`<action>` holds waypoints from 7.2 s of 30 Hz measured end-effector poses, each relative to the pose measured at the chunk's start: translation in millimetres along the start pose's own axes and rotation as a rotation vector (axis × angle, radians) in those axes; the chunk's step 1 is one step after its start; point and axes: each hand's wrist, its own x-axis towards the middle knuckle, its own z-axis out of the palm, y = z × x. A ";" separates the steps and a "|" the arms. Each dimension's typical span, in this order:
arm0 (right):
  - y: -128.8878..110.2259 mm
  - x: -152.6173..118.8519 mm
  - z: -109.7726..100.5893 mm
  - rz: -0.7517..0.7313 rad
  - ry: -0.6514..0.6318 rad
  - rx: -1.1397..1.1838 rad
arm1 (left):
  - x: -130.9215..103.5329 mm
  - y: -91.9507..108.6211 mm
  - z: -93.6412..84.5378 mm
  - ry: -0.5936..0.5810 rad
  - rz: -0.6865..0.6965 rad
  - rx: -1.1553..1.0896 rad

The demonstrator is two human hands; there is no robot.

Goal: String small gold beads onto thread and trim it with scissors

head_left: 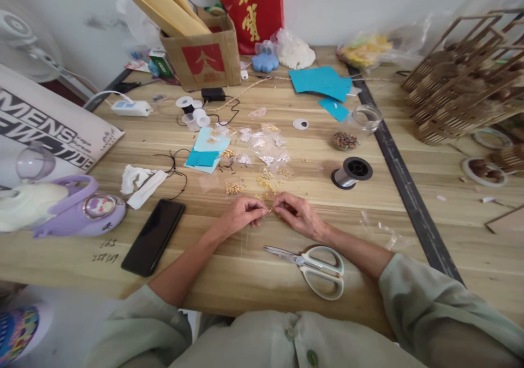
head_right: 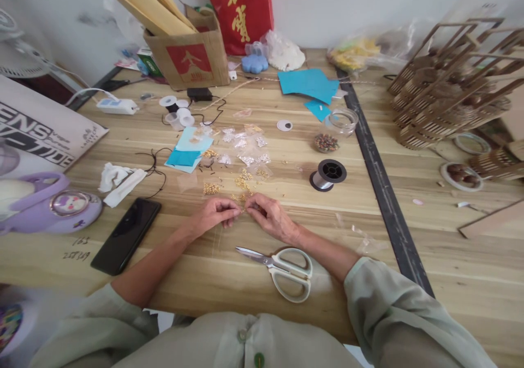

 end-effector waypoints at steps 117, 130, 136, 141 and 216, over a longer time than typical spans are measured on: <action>1.9 -1.0 -4.9 -0.002 -0.164 -0.134 | -0.5 -5.0 -1.3 -0.058 0.002 -0.105; -0.8 7.4 -23.9 0.231 -0.220 -0.091 | -3.1 3.0 2.8 0.187 0.141 0.272; 5.2 13.5 -34.4 0.340 -0.273 0.074 | -4.0 7.9 2.1 0.195 0.139 0.335; 5.5 13.9 -47.9 0.279 -0.276 -0.065 | -5.6 11.2 1.0 0.178 0.103 0.312; -8.7 -16.0 -43.1 -0.050 -0.205 -0.654 | -19.1 1.8 -13.8 0.071 -0.002 0.189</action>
